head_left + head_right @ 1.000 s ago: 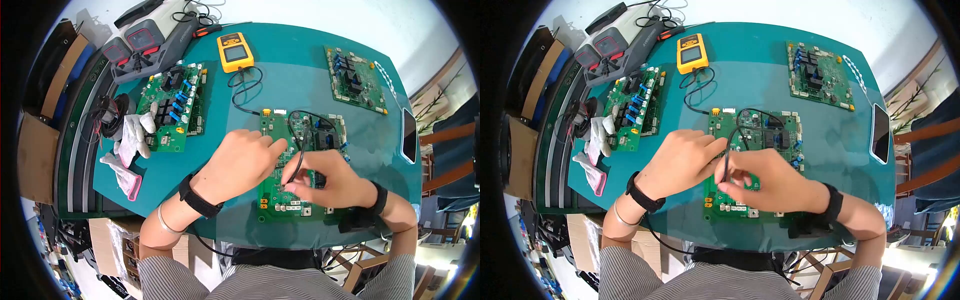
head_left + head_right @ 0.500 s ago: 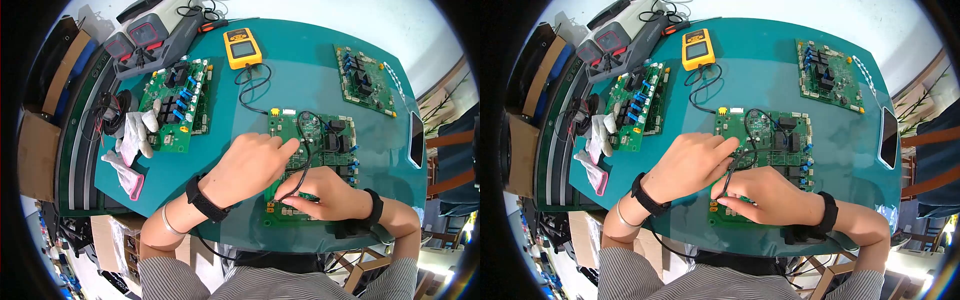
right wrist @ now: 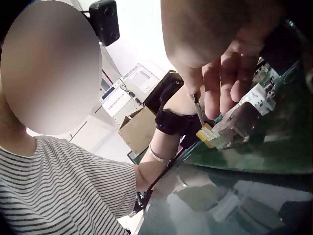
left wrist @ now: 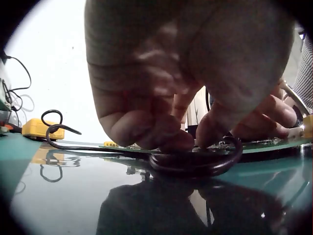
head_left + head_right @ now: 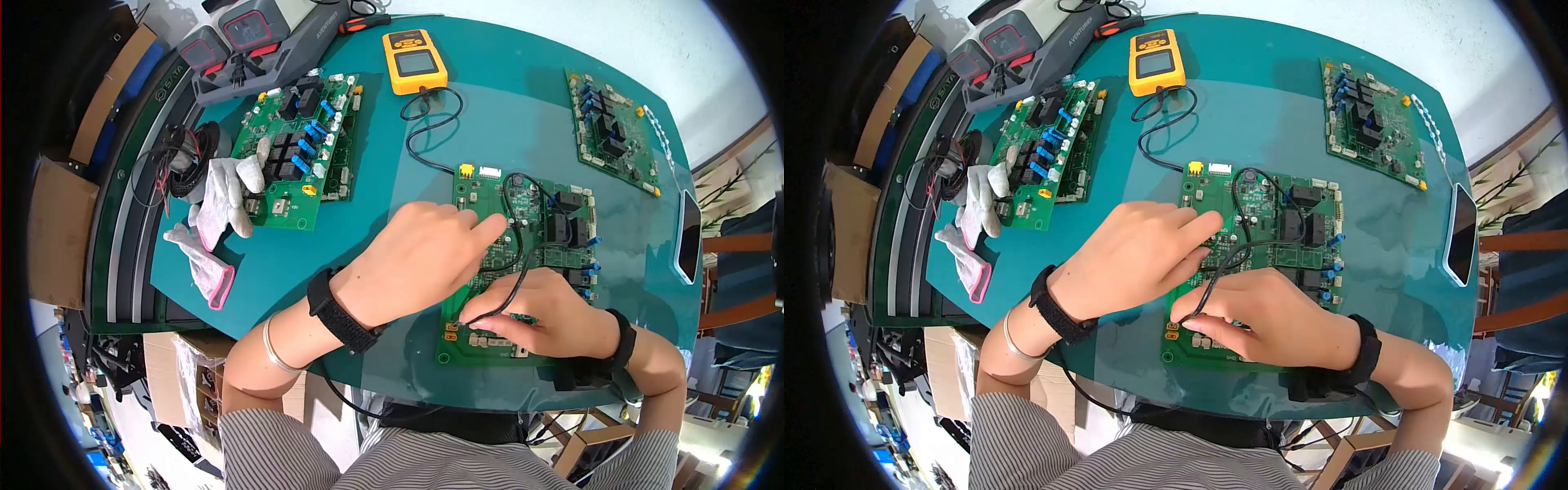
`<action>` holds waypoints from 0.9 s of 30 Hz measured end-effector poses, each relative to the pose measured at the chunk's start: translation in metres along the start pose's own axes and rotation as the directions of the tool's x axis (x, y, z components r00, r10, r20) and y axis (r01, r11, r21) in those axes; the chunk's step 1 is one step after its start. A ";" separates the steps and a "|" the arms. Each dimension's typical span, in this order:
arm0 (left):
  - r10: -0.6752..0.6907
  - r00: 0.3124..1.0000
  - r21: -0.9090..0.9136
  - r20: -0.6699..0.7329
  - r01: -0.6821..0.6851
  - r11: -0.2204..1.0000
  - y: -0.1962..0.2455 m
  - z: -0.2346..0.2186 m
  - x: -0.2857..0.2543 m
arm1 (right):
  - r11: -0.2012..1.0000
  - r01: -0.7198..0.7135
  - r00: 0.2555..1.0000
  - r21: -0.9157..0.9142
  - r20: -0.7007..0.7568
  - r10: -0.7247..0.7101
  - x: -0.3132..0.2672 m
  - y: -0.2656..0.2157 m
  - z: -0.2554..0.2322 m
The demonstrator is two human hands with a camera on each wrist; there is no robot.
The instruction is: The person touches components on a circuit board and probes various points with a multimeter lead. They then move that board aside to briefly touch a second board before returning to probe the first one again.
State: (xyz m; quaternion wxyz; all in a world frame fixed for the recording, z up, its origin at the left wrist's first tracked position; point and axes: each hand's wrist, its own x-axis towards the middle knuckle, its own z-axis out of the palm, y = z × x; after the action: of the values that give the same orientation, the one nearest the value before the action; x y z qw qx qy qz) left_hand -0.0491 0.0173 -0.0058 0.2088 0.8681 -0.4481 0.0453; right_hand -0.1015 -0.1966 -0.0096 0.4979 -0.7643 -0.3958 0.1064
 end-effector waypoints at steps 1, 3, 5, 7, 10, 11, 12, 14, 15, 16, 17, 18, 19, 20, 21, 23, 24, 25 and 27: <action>0.002 1.000 -0.001 -0.001 -0.002 1.000 0.000 0.000 0.000 | 1.000 -0.001 1.000 0.001 0.000 0.001 0.000 0.000 0.000; 0.005 1.000 -0.005 -0.001 -0.005 1.000 0.001 -0.001 0.000 | 1.000 0.005 1.000 0.001 0.003 -0.005 0.000 0.000 0.000; -0.009 1.000 0.005 0.014 0.009 1.000 0.001 -0.001 0.000 | 1.000 -0.001 1.000 0.002 0.001 0.001 0.000 -0.001 0.000; -0.010 1.000 0.010 0.012 0.010 1.000 0.001 -0.001 -0.001 | 1.000 -0.006 1.000 0.005 0.000 0.006 0.001 -0.002 0.000; -0.007 1.000 0.017 0.010 0.007 1.000 0.001 -0.001 0.000 | 0.998 -0.064 0.997 -0.007 0.036 0.064 0.002 -0.008 -0.003; -0.003 1.000 0.017 0.012 0.003 1.000 0.001 -0.001 0.000 | 0.997 -0.074 0.997 0.014 0.035 0.073 0.002 -0.010 -0.004; -0.003 1.000 0.016 0.012 0.003 1.000 0.001 -0.001 0.000 | 0.996 -0.084 0.996 0.034 0.033 0.082 0.002 -0.011 -0.005; -0.008 1.000 0.011 0.016 0.008 1.000 0.001 -0.001 0.000 | 0.999 -0.047 0.999 0.018 0.013 0.047 0.002 -0.008 -0.004; -0.009 1.000 0.009 0.016 0.008 1.000 0.001 -0.001 0.000 | 1.000 -0.010 1.000 0.000 -0.005 0.010 0.002 -0.006 -0.003; -0.015 1.000 0.010 0.020 0.015 1.000 0.002 -0.001 0.000 | 1.000 -0.012 1.000 0.000 -0.004 0.012 0.001 -0.004 -0.003; -0.021 0.999 0.011 0.025 0.021 1.000 0.002 -0.001 0.000 | 0.999 0.012 1.000 -0.036 0.007 -0.011 0.001 -0.003 -0.002; -0.022 0.999 0.009 0.024 0.022 1.000 0.002 -0.001 0.000 | 0.997 0.036 0.999 -0.072 0.018 -0.035 0.000 -0.002 -0.002; -0.020 0.999 0.006 0.026 0.020 1.000 0.001 -0.001 0.000 | 0.997 0.035 0.999 -0.072 0.019 -0.034 0.000 -0.002 -0.002; -0.019 0.999 0.003 0.028 0.019 1.000 0.001 -0.001 0.000 | 0.995 0.038 0.999 -0.087 0.018 -0.037 0.000 -0.001 -0.002; -0.019 0.999 0.002 0.028 0.019 1.000 0.001 -0.001 0.000 | 0.994 0.042 0.999 -0.102 0.017 -0.041 0.000 -0.001 -0.002; -0.015 0.999 0.010 0.030 0.014 1.000 0.001 -0.001 0.000 | 0.993 0.059 0.998 -0.105 0.020 -0.057 0.000 -0.001 -0.002; -0.015 0.999 0.011 0.029 0.015 1.000 0.001 -0.001 0.000 | 0.991 0.077 0.997 -0.109 0.023 -0.075 -0.001 -0.001 -0.002; -0.013 1.000 0.011 0.026 0.012 1.000 0.001 -0.001 0.000 | 0.991 0.078 0.997 -0.110 0.024 -0.075 -0.002 0.000 -0.001; -0.012 1.000 0.011 0.023 0.012 1.000 0.001 -0.001 0.000 | 0.977 0.140 0.989 -0.160 -0.014 -0.144 -0.005 0.002 0.001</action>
State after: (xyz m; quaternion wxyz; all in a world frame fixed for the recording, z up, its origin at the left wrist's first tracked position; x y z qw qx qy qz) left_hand -0.0497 0.0178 -0.0049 0.1990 0.8723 -0.4452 0.0364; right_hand -0.1040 -0.1998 -0.0131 0.4469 -0.7726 -0.4501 0.0289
